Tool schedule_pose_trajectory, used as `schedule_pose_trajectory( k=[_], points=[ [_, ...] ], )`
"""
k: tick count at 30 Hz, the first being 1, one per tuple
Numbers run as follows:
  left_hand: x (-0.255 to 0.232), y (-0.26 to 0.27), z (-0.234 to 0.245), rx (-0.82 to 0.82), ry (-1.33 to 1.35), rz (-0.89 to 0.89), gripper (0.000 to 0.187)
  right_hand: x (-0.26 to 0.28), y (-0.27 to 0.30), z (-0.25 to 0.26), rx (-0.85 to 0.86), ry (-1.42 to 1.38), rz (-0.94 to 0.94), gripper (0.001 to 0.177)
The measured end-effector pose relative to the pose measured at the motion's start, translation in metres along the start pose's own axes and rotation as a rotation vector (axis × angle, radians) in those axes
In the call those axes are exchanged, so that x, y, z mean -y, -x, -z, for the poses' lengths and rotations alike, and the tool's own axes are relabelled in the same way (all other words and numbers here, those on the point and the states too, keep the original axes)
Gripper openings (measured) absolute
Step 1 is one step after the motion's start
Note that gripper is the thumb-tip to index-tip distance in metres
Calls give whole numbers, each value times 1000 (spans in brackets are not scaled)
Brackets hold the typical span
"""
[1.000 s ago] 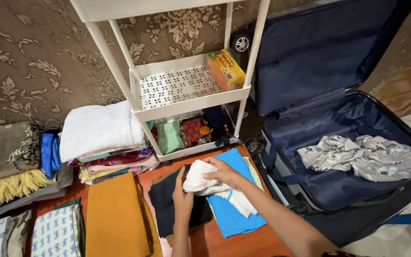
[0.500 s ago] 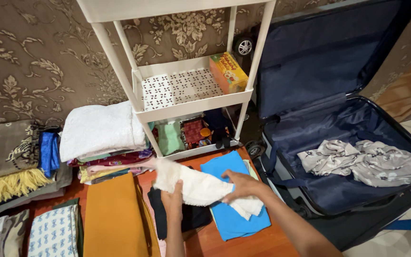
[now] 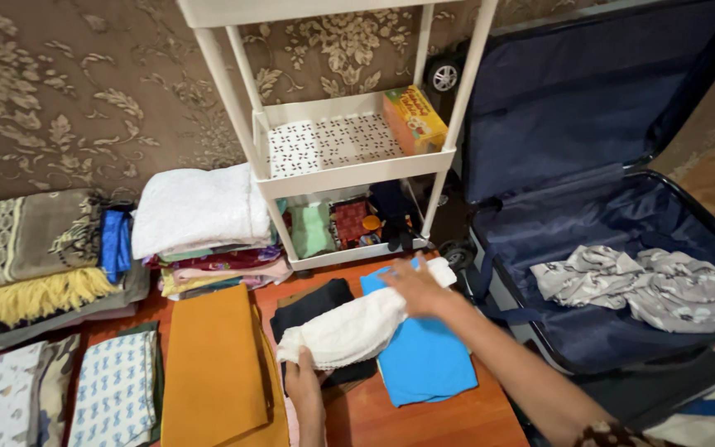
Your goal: The person folds various pieces of clothing by hand and arranges them inside an open suitcase on the floor.
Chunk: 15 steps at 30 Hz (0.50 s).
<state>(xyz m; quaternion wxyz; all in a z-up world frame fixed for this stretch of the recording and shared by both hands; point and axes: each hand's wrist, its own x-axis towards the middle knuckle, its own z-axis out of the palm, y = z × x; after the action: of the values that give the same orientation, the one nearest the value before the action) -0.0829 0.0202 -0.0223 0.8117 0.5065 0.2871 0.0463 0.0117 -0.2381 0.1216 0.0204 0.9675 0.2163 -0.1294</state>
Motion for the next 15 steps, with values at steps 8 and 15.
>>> schedule_pose_trajectory(
  k=[8,15],
  points=[
    [16,-24,12,-60,94,158,47,73,-1,-84,-285,-514,330,37],
    [63,-63,27,-5,-111,-193,52,73,7,-64,-326,-476,357,31]
  ],
)
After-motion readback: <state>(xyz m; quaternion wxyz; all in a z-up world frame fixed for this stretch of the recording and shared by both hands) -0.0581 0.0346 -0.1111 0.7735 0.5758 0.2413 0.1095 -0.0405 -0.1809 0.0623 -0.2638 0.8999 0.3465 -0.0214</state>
